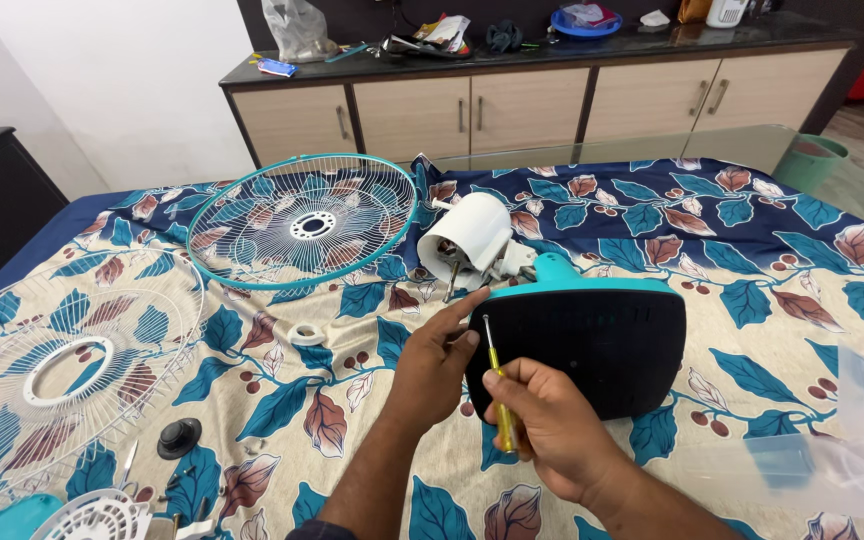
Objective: The person disassembles a teal and black fan base using a yellow screwdriver, removes the back cover, detaches the internal switch, and then twists and separates the power cord wires. The fan parts are laid out on a floral tablecloth.
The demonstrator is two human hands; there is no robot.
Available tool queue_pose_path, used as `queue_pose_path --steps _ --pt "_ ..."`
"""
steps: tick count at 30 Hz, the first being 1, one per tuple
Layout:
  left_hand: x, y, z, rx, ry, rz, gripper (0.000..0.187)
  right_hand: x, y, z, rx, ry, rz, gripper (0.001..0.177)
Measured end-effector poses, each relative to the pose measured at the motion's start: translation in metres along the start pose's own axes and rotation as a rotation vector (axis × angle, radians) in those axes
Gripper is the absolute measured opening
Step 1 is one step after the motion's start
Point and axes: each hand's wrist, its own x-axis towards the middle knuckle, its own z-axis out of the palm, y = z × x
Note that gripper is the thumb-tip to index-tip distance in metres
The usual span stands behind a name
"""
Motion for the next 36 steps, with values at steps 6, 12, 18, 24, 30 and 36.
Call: queue_pose_path --steps 6,12,18,24,30,36 --pt "-0.003 0.009 0.001 0.064 0.003 -0.025 0.051 0.004 0.000 0.006 0.191 -0.002 -0.004 0.019" --pt "-0.008 0.015 0.002 0.019 -0.016 -0.106 0.052 0.006 -0.005 0.010 0.146 0.031 0.017 0.017" --pt "-0.018 -0.001 -0.010 -0.162 -0.192 0.072 0.070 0.010 -0.010 0.010 0.210 0.039 0.103 0.021" --pt "-0.025 -0.020 -0.019 0.232 -0.295 0.393 0.152 0.015 -0.004 0.008 0.333 -0.018 0.106 0.027" --pt "-0.029 -0.016 -0.004 0.274 -0.148 0.328 0.150 0.012 -0.007 0.013 0.316 -0.034 0.067 0.028" --pt "-0.029 -0.010 -0.009 0.180 -0.136 0.299 0.140 -0.009 -0.016 0.006 0.436 -0.259 0.148 0.042"
